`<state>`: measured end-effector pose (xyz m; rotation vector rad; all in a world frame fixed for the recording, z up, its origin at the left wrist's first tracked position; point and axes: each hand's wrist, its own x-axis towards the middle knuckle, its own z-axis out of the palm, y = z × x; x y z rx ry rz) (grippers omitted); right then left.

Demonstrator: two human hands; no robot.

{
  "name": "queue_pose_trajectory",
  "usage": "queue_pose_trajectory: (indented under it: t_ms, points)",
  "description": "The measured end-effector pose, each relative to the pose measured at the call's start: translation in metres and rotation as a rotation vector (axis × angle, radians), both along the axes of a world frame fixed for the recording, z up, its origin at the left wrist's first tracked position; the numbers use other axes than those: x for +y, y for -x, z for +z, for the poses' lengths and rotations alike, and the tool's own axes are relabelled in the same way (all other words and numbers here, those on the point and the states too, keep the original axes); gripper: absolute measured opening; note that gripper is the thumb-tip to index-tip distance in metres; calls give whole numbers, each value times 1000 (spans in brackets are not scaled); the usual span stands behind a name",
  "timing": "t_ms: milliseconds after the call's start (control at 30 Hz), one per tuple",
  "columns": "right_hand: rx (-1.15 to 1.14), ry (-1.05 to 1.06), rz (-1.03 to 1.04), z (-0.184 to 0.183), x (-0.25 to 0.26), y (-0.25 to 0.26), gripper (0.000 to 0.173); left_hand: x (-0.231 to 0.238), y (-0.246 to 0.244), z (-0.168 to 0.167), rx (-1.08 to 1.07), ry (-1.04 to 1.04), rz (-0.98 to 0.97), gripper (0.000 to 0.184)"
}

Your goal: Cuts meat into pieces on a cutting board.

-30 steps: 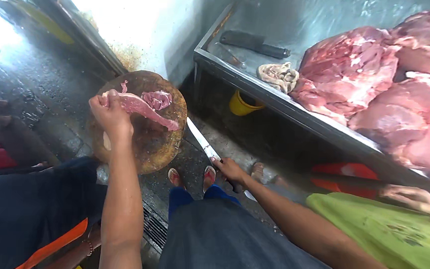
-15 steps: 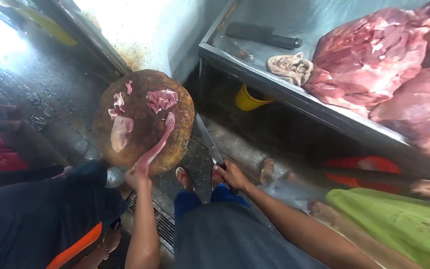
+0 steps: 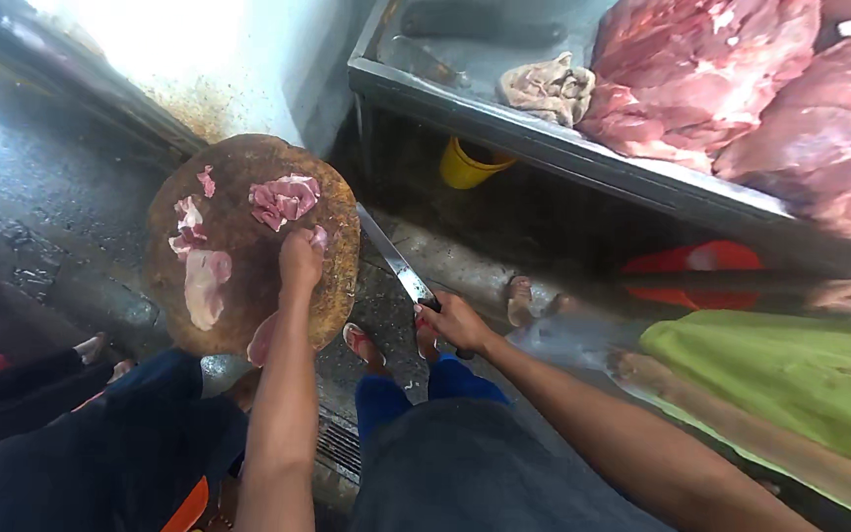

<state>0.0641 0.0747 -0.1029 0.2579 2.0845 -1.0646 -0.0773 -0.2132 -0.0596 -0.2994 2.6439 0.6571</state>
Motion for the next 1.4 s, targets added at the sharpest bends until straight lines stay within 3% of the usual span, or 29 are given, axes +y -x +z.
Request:
queue_pose_trajectory:
  t_ms: [100,233,467,567,700,767,900,1100,1400]
  points:
    - [-21,41,-35,-9,13,-12,43,9,1,6,-90,-54,-197,19]
    - [-46,54,-44,-20,23,-20,46,11,-5,3,-28,48,-261,19]
    - [-61,51,56,-6,6,14,49,-19,-28,0,193,24,-89,22]
    - [-84,22,132,7,-16,46,58,-31,-17,1,208,-5,27,36]
    - [-74,-39,187,1,-48,80,68,-17,9,-15,429,148,278,59]
    - [-86,-37,225,3,-60,93,70,-1,20,-33,367,258,265,73]
    - [-89,-61,220,1,-66,90,72,13,29,-71,276,446,179,78]
    - [-100,-141,253,-4,-50,55,70,12,31,-70,242,474,161,78]
    - [-123,-147,298,2,-86,103,73,11,32,-75,277,476,199,72]
